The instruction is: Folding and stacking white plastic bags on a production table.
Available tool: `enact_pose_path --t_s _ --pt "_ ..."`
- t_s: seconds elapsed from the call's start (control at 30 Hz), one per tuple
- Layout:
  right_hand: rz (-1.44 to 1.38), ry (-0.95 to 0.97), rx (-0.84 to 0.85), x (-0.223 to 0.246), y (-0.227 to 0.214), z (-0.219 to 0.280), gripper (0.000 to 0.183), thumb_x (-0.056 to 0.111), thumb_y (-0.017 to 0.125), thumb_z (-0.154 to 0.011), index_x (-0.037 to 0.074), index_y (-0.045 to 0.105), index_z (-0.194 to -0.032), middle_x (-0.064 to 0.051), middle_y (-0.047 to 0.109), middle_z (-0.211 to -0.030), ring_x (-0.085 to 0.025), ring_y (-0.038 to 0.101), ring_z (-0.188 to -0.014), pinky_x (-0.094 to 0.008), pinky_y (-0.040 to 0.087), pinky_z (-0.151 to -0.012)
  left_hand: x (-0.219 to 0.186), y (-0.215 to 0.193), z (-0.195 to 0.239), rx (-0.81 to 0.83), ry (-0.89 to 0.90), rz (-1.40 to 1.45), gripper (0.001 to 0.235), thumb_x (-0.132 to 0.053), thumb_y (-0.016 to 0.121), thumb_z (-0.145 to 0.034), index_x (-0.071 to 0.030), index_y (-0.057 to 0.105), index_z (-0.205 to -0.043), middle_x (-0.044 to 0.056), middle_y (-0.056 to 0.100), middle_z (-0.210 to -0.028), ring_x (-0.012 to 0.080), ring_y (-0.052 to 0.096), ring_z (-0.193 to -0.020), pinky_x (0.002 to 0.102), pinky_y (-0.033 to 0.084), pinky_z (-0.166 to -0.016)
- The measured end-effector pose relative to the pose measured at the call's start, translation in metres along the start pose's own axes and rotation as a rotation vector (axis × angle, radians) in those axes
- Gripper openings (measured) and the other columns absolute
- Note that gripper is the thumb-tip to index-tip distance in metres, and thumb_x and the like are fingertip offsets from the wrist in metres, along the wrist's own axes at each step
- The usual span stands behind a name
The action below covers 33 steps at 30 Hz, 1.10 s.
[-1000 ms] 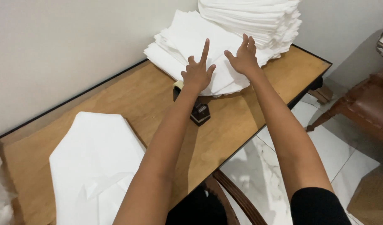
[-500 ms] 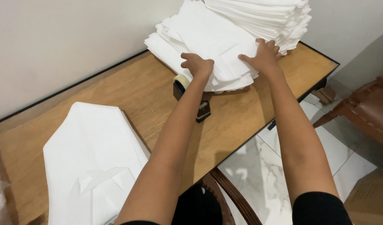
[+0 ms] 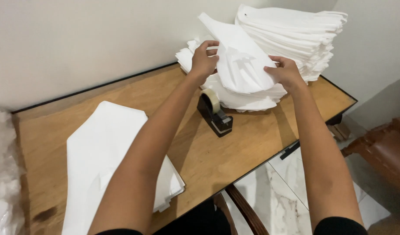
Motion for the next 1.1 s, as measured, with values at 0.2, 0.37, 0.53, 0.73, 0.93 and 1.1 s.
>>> enact_pose_path --t_s 0.2,0.37,0.53,0.73,0.93,1.1 --pt "-0.177 0.025 0.198 0.052 0.054 0.026 0.047 0.009 0.073 -0.076 0.013 0.057 -0.12 -0.005 0.068 -0.107 -0.017 0.067 -0.093 -0.029 0.053 -0.071 -0.064 -0.084 0.059 -0.081 0.174 -0.115 0.036 0.006 0.045 -0.089 -0.017 0.06 -0.112 0.005 0.07 -0.106 0.0171 0.065 -0.076 0.028 0.045 -0.049" --pt "-0.153 0.042 0.303 0.111 0.108 0.085 0.03 0.019 0.064 -0.083 0.017 0.06 -0.113 0.001 0.069 -0.108 -0.014 0.067 -0.094 -0.025 0.05 -0.071 -0.09 -0.151 0.122 -0.154 0.263 -0.145 0.033 0.005 0.048 -0.091 -0.017 0.059 -0.113 0.005 0.073 -0.106 0.0167 0.071 -0.09 0.029 0.058 -0.071" --pt "-0.151 -0.014 0.384 0.147 0.156 0.156 0.034 0.033 0.057 -0.091 0.019 0.061 -0.122 0.004 0.069 -0.112 -0.011 0.067 -0.095 -0.024 0.052 -0.073 -0.101 -0.201 0.198 -0.237 0.252 -0.147 0.031 0.0 0.05 -0.092 -0.019 0.06 -0.114 0.004 0.072 -0.108 0.0155 0.07 -0.09 0.029 0.057 -0.06" --pt "-0.244 -0.243 0.62 0.109 0.192 0.18 0.05 0.014 0.053 -0.098 -0.001 0.043 -0.145 -0.022 0.064 -0.12 -0.031 0.068 -0.105 -0.045 0.056 -0.091 -0.065 -0.257 0.288 -0.222 0.285 -0.218 0.042 -0.005 0.052 -0.095 -0.007 0.045 -0.136 0.022 0.056 -0.127 0.0352 0.065 -0.112 0.048 0.064 -0.086" --pt "-0.237 -0.231 0.677 0.076 0.228 0.235 0.049 0.008 0.055 -0.093 0.0 0.046 -0.14 -0.014 0.064 -0.111 -0.027 0.069 -0.094 -0.04 0.059 -0.082 -0.012 -0.286 0.356 -0.366 0.128 -0.13 0.049 -0.008 0.06 -0.092 -0.005 0.048 -0.139 0.013 0.052 -0.115 0.0228 0.064 -0.101 0.04 0.062 -0.084" --pt "-0.154 -0.192 0.667 0.061 0.244 0.281 0.057 0.009 0.059 -0.089 -0.006 0.043 -0.141 -0.022 0.062 -0.115 -0.035 0.067 -0.094 -0.048 0.06 -0.079 0.031 -0.297 0.385 -0.461 0.001 -0.131 0.047 -0.01 0.065 -0.091 -0.007 0.057 -0.137 0.011 0.056 -0.111 0.0182 0.062 -0.098 0.036 0.06 -0.085"
Point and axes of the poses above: each hand's wrist, its own z-axis away from the middle knuckle, its own y-axis out of the palm, x = y × z, the point moved 1 cm from there along -z, towards the middle knuckle
